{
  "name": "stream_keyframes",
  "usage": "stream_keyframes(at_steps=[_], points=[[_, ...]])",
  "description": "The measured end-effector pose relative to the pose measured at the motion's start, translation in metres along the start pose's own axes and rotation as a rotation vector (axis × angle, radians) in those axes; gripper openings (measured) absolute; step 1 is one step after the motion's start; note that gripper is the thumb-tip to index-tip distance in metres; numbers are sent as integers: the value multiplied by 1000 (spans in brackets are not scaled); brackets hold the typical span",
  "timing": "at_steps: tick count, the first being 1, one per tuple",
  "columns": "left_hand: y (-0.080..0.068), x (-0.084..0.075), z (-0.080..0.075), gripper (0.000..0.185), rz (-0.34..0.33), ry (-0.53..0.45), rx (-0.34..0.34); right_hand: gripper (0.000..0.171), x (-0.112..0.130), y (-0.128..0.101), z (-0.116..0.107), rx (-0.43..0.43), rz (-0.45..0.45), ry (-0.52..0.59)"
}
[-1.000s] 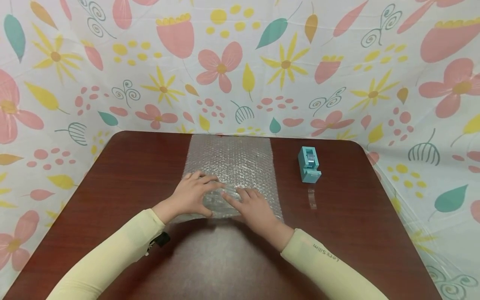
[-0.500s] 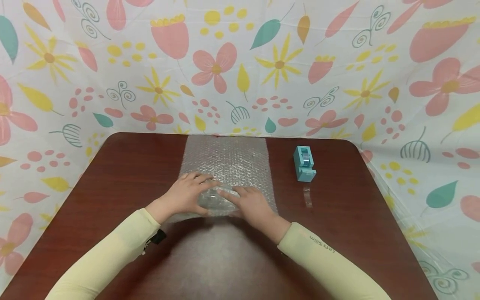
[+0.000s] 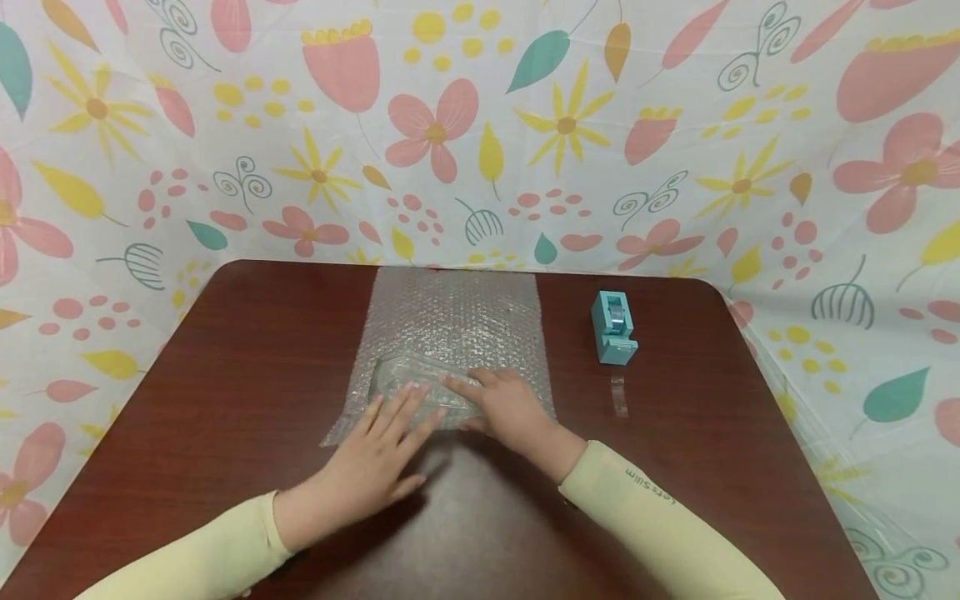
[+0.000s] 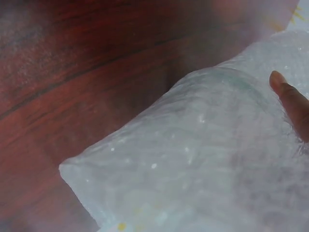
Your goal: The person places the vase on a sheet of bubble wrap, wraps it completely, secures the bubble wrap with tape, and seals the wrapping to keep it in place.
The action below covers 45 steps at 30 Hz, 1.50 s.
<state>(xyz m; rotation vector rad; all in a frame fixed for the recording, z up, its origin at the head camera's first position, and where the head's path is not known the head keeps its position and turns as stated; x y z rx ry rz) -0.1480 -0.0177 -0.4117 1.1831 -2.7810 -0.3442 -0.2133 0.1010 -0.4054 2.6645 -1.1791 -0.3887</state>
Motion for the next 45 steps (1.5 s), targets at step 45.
stream_keyframes(at_steps=[45], points=[[39, 60, -2, 91, 2, -66, -77, 73, -9, 18, 4, 197, -107, 81]])
Point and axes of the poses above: each hand's wrist, its own y-axis towards the middle knuckle, its own z-axis out of the palm, x = y × z, the point moved 9 cm from there along y, towards the middle knuckle, and after that the axes turned 12 degrees about -y, right-handed, at the moved point
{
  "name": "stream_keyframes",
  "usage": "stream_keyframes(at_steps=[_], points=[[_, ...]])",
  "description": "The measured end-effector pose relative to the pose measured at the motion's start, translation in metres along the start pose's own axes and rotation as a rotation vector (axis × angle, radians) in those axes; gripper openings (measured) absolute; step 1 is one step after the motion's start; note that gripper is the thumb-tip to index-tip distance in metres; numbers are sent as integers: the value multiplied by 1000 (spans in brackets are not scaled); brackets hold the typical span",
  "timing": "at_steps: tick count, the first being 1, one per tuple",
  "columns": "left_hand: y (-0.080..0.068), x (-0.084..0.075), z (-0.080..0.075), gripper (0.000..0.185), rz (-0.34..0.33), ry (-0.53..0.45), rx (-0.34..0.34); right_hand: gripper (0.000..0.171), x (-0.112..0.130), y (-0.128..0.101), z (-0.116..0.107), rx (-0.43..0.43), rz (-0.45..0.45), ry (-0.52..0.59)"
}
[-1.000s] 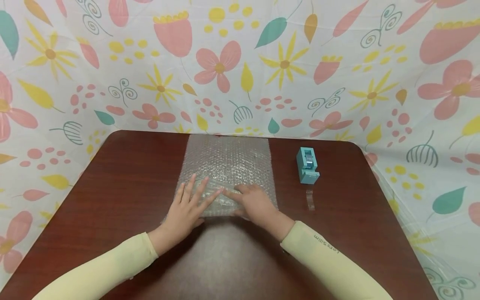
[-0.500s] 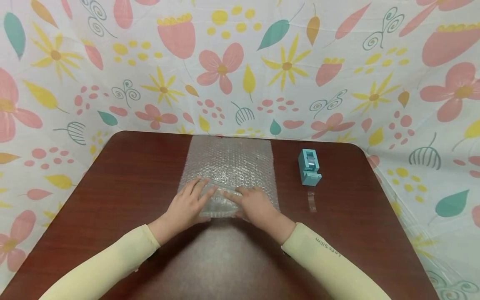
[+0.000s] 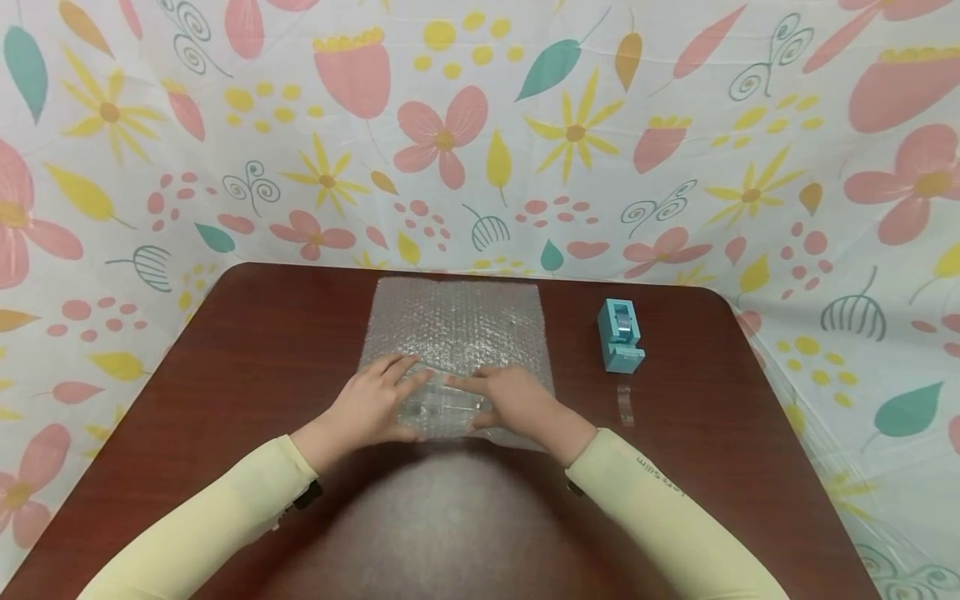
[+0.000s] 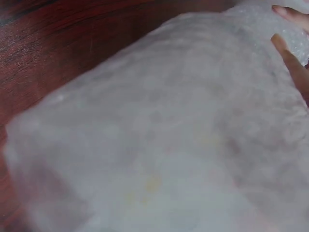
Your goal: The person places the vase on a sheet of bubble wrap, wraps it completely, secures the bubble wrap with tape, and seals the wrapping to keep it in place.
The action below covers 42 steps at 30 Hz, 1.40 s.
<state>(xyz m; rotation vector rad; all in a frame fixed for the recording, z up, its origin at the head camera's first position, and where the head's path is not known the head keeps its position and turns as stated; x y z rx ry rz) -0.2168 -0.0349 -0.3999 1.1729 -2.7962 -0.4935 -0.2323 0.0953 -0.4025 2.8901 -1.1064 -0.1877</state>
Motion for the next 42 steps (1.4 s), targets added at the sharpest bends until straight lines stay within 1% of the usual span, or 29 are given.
stream_keyframes(at_steps=[5, 12, 18, 24, 27, 30, 32, 34, 36, 38, 40, 42], points=[[4, 3, 1, 91, -19, -47, 47, 72, -3, -1, 3, 65, 14, 77], [8, 13, 7, 90, -71, -152, 146, 72, -7, 4, 7, 170, 29, 187], [16, 17, 7, 88, -85, -225, 194, 73, -13, 6, 9, 230, 71, 287], [21, 18, 8, 87, -81, -232, 244, 73, -15, 4, 10, 239, 72, 328], [24, 20, 8, 86, -97, -251, 270, 75, -16, 5, 12, 254, 85, 346], [27, 23, 9, 86, -131, -281, 302, 78, -18, 6, 14, 278, 101, 351], [28, 25, 10, 86, -148, -296, 322, 79, -18, 7, 14, 298, 111, 333], [30, 26, 11, 86, -157, -313, 337, 79, -17, 7, 13, 306, 115, 287], [32, 28, 13, 86, -164, -326, 346, 79, -15, 5, 8, 297, 122, 227], [34, 30, 14, 87, -173, -338, 353, 79, -12, 1, -2, 254, 128, 160], [36, 33, 16, 87, -181, -344, 356, 80, -5, -6, -16, 162, 139, 86], [38, 36, 17, 86, -180, -353, 357, 79, 8, -17, -29, 36, 142, 4]])
Point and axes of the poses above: each hand's wrist, its own y-axis towards the middle knuckle, its own z-axis out of the palm, x = y × z, the point moved 9 cm from there along y, towards the middle knuckle, and after that the axes turned 12 degrees about -y, right-handed, at the moved point
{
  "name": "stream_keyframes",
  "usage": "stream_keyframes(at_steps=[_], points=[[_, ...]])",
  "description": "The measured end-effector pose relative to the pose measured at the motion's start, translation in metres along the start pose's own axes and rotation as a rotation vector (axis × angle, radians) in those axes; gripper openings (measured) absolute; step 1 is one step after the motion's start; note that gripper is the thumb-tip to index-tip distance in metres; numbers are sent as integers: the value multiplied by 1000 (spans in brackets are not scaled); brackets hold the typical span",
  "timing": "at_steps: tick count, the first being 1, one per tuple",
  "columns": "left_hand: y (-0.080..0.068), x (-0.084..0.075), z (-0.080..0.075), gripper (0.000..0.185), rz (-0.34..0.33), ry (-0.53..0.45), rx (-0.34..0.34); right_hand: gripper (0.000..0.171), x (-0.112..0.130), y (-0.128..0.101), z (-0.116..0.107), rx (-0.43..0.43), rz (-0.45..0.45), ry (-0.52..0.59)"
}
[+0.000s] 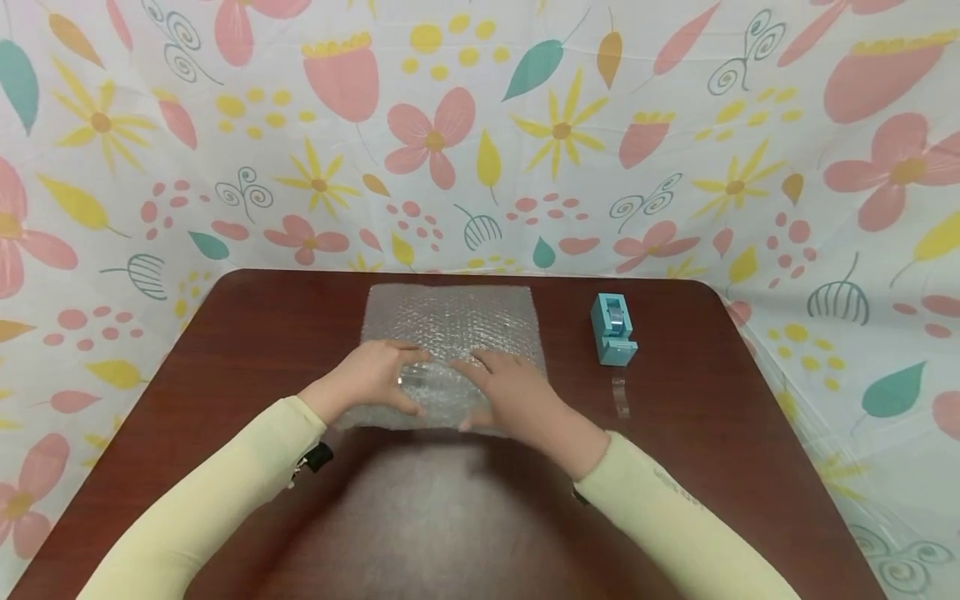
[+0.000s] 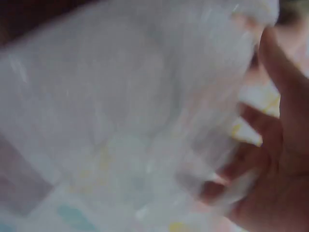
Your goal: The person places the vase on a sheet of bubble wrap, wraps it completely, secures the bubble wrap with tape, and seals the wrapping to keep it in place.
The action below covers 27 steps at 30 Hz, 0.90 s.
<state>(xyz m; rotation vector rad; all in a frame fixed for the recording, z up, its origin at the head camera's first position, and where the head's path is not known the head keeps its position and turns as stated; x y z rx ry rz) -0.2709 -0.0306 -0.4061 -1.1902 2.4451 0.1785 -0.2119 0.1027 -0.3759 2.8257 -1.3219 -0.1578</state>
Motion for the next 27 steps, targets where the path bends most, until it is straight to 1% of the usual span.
stream_keyframes(at_steps=[1, 3, 5, 6, 7, 9, 11, 13, 15, 19, 21, 24, 27], points=[[1, 2, 0, 86, 0, -10, -1, 78, 8, -8, -4, -71, -5, -44], [1, 7, -2, 84, -3, -34, -5, 76, 28, -24, -4, -197, -30, -148], [1, 12, -3, 84, -8, -68, -1, 79, 47, -41, 5, -285, -64, -260], [1, 14, -3, 84, -12, -87, 2, 83, 55, -48, 13, -310, -77, -310], [2, 17, -3, 84, -16, -103, 6, 88, 61, -54, 20, -334, -89, -362], [2, 19, -4, 84, -18, -123, 17, 106, 68, -62, 35, -377, -96, -461], [4, 20, -3, 85, -16, -131, 34, 124, 68, -65, 45, -418, -71, -551], [5, 21, -3, 85, -14, -133, 44, 134, 64, -63, 50, -461, -45, -624], [6, 20, -4, 84, -8, -134, 48, 137, 59, -58, 53, -491, -19, -677], [7, 17, -3, 84, 8, -130, 49, 131, 48, -50, 60, -510, 5, -732], [6, 16, -3, 83, 16, -122, 46, 131, 45, -47, 64, -516, 11, -747], [6, 14, -2, 83, 26, -115, 51, 133, 44, -44, 63, -524, 6, -741], [5, 13, -2, 83, 29, -118, 58, 136, 45, -39, 60, -510, -12, -730]])
Point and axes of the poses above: each hand's wrist, its own y-axis towards the middle knuckle, its own z-axis out of the palm, x = y × z, the point moved 9 cm from there along y, towards the middle knuckle, and after that the axes turned 12 degrees about -y, right-handed, at the moved point
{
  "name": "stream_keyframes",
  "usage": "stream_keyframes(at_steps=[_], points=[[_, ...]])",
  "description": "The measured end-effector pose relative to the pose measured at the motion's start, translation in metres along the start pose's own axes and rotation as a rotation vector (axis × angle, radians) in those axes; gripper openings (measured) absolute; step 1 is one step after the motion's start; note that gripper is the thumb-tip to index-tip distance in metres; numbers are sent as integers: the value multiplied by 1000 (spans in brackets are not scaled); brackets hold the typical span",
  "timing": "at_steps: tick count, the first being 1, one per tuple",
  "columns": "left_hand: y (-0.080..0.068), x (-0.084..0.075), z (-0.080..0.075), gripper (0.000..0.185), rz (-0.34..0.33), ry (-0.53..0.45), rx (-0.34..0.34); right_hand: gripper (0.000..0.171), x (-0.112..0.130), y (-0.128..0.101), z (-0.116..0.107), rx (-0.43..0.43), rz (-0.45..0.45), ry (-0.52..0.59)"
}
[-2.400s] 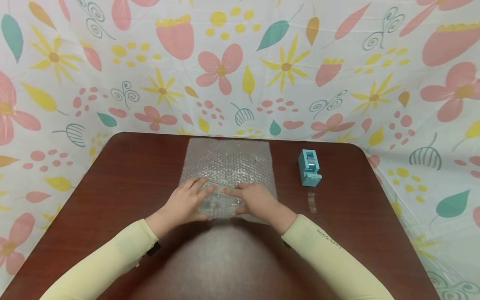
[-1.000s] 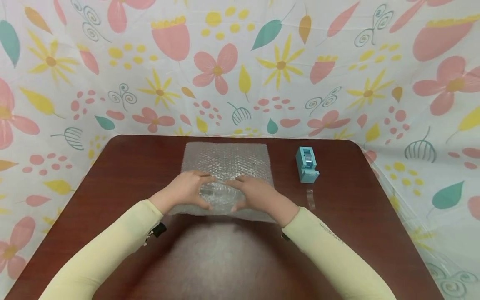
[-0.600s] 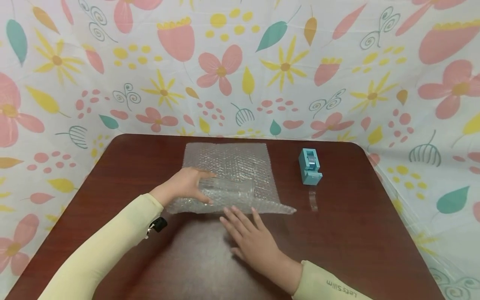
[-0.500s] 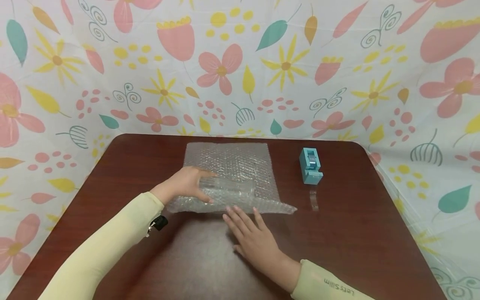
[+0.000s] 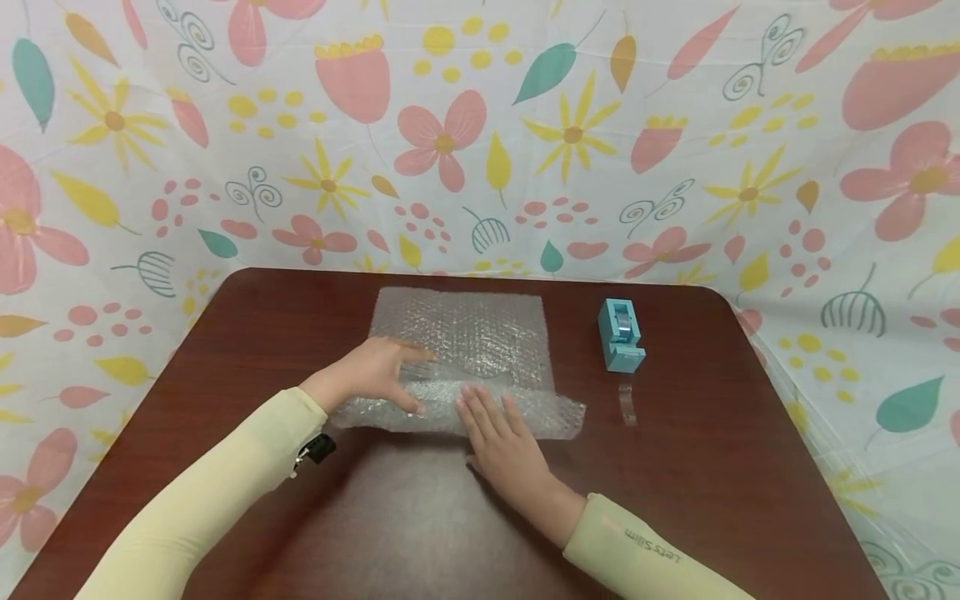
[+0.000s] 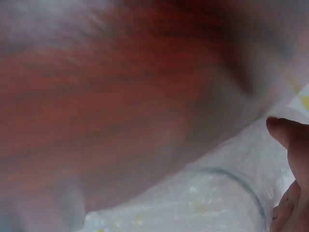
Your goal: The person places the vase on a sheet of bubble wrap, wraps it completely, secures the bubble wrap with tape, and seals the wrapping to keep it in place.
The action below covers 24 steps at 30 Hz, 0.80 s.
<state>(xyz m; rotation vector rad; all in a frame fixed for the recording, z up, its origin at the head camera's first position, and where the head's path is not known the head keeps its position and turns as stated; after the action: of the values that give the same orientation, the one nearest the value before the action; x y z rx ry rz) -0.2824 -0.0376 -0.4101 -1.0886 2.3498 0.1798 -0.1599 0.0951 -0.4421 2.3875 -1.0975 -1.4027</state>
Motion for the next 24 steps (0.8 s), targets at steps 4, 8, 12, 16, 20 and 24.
stream_keyframes(at_steps=[4, 8, 12, 16, 20, 24], points=[[-2, -2, 2, 82, -5, 10, 15, 133, 0, 9, 4, 56, -52, -7], [-2, -9, 5, 82, 25, 55, 27, 116, -4, 20, 13, 147, -70, 22], [-3, -11, 8, 82, 26, 68, 29, 109, -7, 32, 20, 209, -55, 119], [-5, -13, 9, 82, 23, 76, 27, 111, -9, 38, 23, 242, -52, 167], [-8, -14, 10, 84, 16, 91, 21, 109, -10, 40, 24, 270, -60, 161], [-11, -14, 10, 85, -13, 94, 25, 109, -9, 41, 26, 301, -73, 189]])
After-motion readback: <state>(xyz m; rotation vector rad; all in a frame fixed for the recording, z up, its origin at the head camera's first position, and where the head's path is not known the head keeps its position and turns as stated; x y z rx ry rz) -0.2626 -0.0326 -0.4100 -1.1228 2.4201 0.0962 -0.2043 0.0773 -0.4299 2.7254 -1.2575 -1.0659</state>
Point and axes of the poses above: each hand's wrist, its own y-axis towards the middle knuckle, its own z-axis out of the palm, x = y × z, the point moved 9 cm from there along y, towards the middle knuckle, and after that the axes turned 12 degrees about -y, right-handed, at the moved point
